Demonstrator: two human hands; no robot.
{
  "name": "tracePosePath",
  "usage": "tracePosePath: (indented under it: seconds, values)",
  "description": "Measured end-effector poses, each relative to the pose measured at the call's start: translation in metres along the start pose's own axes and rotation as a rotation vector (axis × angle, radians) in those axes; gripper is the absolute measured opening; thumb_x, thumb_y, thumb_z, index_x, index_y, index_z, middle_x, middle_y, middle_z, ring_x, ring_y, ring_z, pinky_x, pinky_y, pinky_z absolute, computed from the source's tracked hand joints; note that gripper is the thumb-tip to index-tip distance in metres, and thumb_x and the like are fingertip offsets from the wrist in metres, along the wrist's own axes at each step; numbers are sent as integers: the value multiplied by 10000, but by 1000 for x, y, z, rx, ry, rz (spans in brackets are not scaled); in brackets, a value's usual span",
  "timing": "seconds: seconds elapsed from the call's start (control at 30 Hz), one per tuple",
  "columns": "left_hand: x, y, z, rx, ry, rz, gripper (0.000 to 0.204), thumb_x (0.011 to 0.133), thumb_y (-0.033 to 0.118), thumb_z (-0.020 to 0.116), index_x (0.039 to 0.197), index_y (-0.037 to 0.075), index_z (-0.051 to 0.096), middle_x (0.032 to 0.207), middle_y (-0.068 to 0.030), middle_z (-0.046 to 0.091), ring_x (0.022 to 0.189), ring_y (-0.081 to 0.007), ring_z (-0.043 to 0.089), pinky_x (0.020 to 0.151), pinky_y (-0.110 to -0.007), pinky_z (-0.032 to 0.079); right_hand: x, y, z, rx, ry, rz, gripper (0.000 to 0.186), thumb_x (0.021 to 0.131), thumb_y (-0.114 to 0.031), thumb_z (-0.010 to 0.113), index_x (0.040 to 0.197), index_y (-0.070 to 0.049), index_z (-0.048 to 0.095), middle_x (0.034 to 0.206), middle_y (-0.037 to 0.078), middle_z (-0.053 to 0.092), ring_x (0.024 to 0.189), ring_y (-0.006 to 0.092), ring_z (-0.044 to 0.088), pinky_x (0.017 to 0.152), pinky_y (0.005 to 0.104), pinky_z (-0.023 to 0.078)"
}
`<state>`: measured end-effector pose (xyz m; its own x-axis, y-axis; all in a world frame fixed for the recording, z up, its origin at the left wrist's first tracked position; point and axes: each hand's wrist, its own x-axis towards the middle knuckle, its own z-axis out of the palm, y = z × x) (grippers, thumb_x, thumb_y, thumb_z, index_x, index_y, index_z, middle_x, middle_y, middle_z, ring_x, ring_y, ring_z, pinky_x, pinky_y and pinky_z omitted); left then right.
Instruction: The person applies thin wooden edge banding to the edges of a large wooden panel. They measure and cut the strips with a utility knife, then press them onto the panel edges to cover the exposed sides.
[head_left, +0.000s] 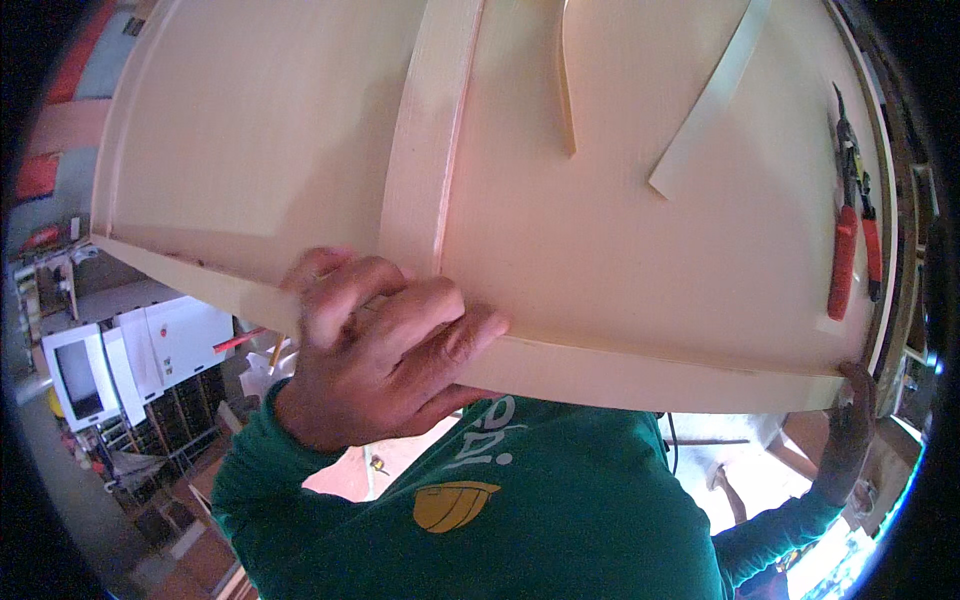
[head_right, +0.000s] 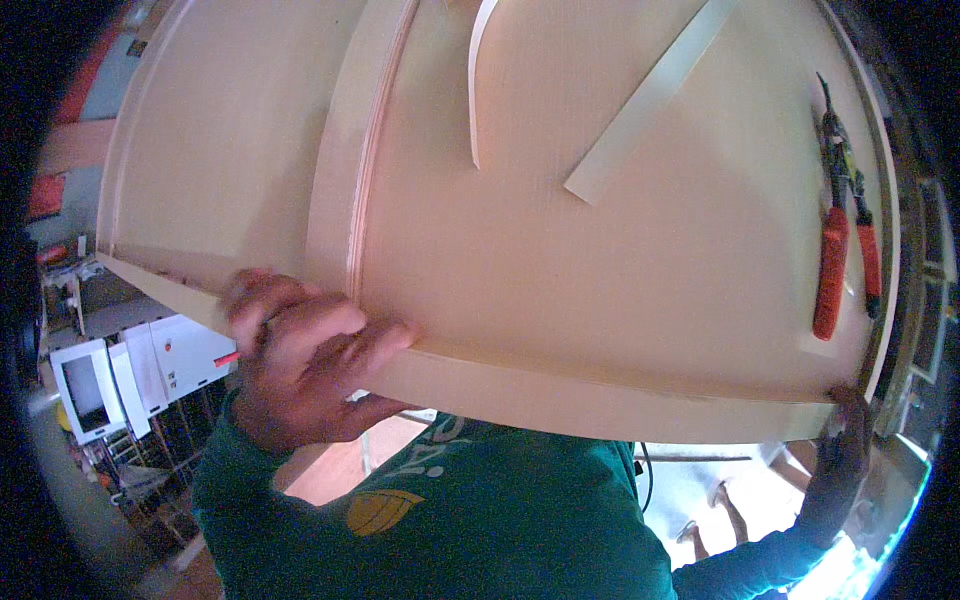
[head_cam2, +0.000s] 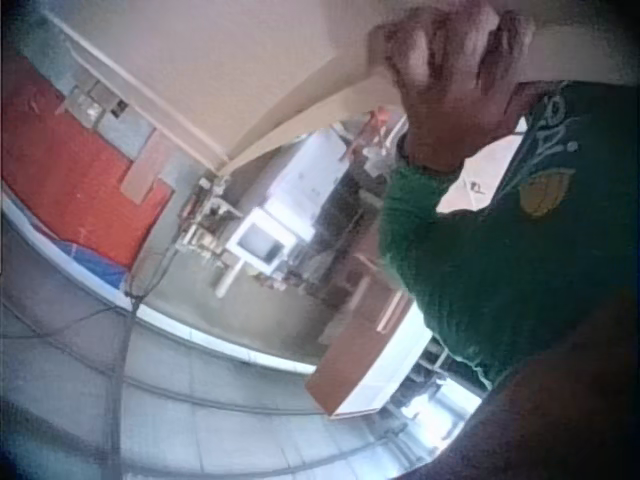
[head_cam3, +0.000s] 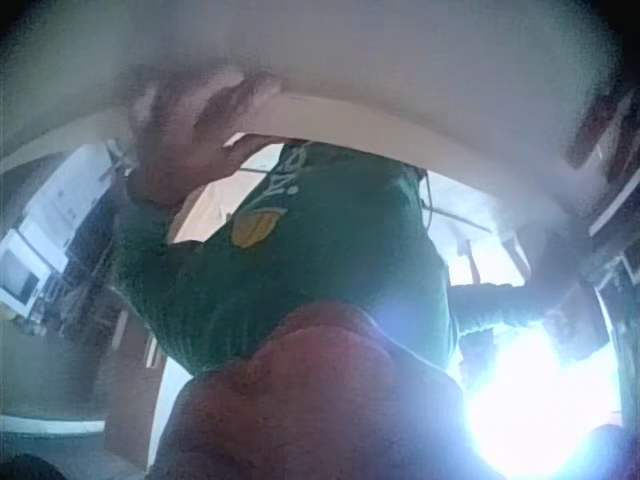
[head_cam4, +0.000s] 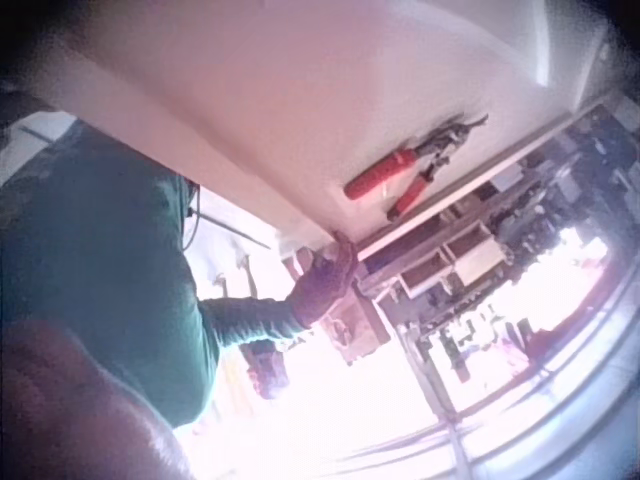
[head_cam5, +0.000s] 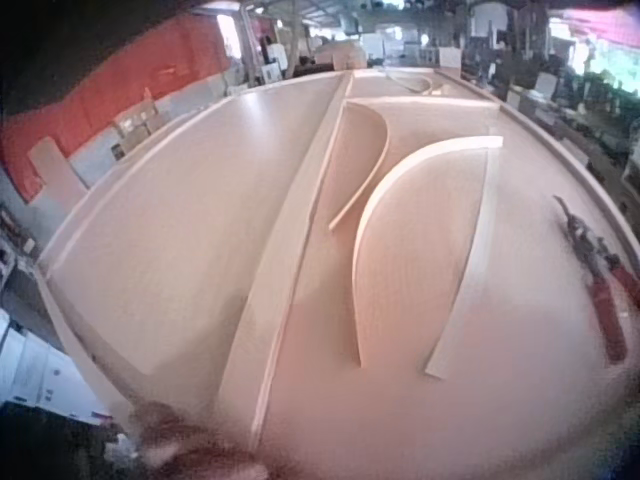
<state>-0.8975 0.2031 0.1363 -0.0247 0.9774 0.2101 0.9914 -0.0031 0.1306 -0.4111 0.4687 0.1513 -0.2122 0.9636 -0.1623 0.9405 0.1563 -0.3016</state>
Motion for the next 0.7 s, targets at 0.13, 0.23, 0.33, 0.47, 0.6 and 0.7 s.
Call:
tracePosePath:
  seconds: [0.13,0.23,0.33,0.47,0.6,0.7]
  values:
    - [19,-41,-33,-28,-182,177,555,826,754,767,1068,262,856,1372,-66,646,1452,-425,448,1207,-701,257,-6,7,-10,41,-45,109,373,1142,-241,470,1457,-98,609,1504,116,589,1483,274,499,1214,482,443]
    - [42,-71,-53,-212,-383,213,582,850,780,735,1039,243,855,1410,-90,639,1464,-448,448,1238,-730,196,-8,27,-19,13,-88,150,472,1137,-318,505,1522,-45,529,1487,222,598,1392,318,602,1170,493,530]
    - [56,-90,-58,-335,-491,297,627,858,798,708,1062,221,849,1416,-109,638,1455,-456,463,1228,-750,185,-6,46,-16,-64,-69,59,565,1140,-364,506,1570,-1,452,1465,250,608,1347,324,647,1089,446,604]
    - [95,-69,-59,-388,-567,313,682,860,787,706,1199,205,815,1404,-112,651,1406,-432,508,1206,-719,236,0,63,-34,-186,-84,-143,560,1143,-406,449,1600,-83,463,1613,181,501,1556,342,426,1258,565,420]
    - [114,-70,-61,-498,-535,304,675,866,719,728,1321,222,776,1361,-63,681,1270,-338,579,1117,-586,366,-7,46,-26,-112,-36,-103,513,1128,-319,471,1585,-88,498,1592,158,533,1532,315,456,1246,522,428]
    - [113,-64,-53,-529,-475,345,585,861,585,779,1320,223,786,1272,-3,717,1141,-262,617,1021,-487,425,-12,31,-19,-53,-17,-62,487,1116,-254,488,1573,-91,525,1576,141,557,1514,295,478,1236,490,434]
